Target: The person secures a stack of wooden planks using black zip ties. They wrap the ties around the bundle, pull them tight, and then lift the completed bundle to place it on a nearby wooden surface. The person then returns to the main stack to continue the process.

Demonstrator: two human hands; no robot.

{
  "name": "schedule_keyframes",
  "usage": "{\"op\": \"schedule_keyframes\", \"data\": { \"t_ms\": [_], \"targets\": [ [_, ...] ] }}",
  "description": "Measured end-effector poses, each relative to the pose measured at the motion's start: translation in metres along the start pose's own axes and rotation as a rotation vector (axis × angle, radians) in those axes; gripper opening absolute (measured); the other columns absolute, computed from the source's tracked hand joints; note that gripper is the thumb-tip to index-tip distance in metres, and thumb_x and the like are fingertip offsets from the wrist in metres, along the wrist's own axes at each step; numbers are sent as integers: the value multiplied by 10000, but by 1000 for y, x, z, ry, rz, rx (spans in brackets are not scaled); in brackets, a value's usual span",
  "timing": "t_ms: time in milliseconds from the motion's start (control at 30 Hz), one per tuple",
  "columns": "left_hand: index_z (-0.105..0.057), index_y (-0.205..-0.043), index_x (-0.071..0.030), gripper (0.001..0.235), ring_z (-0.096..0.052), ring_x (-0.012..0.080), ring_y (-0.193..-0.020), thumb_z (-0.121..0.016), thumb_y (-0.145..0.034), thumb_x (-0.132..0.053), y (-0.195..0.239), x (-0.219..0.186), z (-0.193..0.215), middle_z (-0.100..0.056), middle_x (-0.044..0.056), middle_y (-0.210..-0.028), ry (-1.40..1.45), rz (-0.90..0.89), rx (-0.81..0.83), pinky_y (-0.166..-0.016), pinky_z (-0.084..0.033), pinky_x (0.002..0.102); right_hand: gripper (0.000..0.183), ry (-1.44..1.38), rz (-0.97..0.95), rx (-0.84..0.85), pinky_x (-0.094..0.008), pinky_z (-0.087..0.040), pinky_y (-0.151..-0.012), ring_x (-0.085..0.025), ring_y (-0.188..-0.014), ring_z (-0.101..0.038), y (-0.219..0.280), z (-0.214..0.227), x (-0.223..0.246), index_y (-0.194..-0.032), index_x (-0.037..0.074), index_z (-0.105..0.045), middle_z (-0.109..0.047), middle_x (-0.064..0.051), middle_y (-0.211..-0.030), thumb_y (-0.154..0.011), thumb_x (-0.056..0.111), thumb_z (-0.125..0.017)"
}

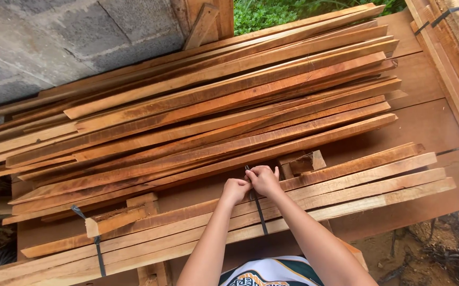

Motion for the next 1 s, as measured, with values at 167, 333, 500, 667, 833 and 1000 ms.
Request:
{"op": "schedule_keyframes", "data": {
  "t_ms": [167,333,500,667,833,1000],
  "targets": [
    [-821,-875,-415,155,-723,277,-1016,-703,-775,-427,61,-63,38,-786,-51,-894,-59,66,18,-873,-584,358,250,-46,-28,-20,-599,-75,-1251,-162,-1318,-525,-9,-6,-10,-907,264,-784,-744,80,-1139,-987,425,-610],
    [-830,-951,-336,203,-707,318,-1103,-716,-785,-359,64,-62,42,-800,24,-972,-4,71,33,-932,-567,396,275,-86,14,-31,-593,-160,-1248,-186,-1259,-563,-14,-13,-10,-843,257,-780,-752,33,-1039,-972,435,-615],
    [-796,-1083,-319,266,-666,265,-1195,-644,-909,-450,85,-76,45,-777,-29,-1087,-158,-76,43,-1075,-454,428,234,-120,245,-212,-522,-375,-1131,-236,-1151,-662,2,12,19,-1106,232,-768,-767,-17,-1067,-1016,377,-607],
    [-416,-1478,-244,845,-279,249,-1451,-664,-817,-708,149,-48,65,-385,-14,-1534,-451,-278,-237,-1204,-117,578,553,235,448,-516,-544,-300,-1173,-318,-1408,-442,92,48,39,-1429,143,-521,-472,-117,-1534,-977,446,-611],
    [-33,-1611,-28,1974,135,420,-1610,-668,-188,-1240,230,-6,79,44,203,-1717,-1086,-672,-888,-1245,83,577,678,438,584,-548,-506,-164,-1264,-275,-1533,-278,177,27,8,-1484,164,-444,-342,-88,-1639,-924,514,-595],
    [-48,-1646,-125,1850,43,379,-1606,-724,-201,-1062,228,11,72,8,127,-1747,-1180,-609,-964,-1256,-4,538,1224,668,624,-480,-475,-69,-1249,-278,-1588,-80,190,5,-18,-1596,153,-290,-166,-76,-1717,-707,902,-674]
  ]
}}
Point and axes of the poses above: each hand's wrist, its own y-axis away from the middle knuckle, its own z-axis out of the back of the hand, x = y × z, the point moved 10 cm from there along -y, towards the middle knuckle
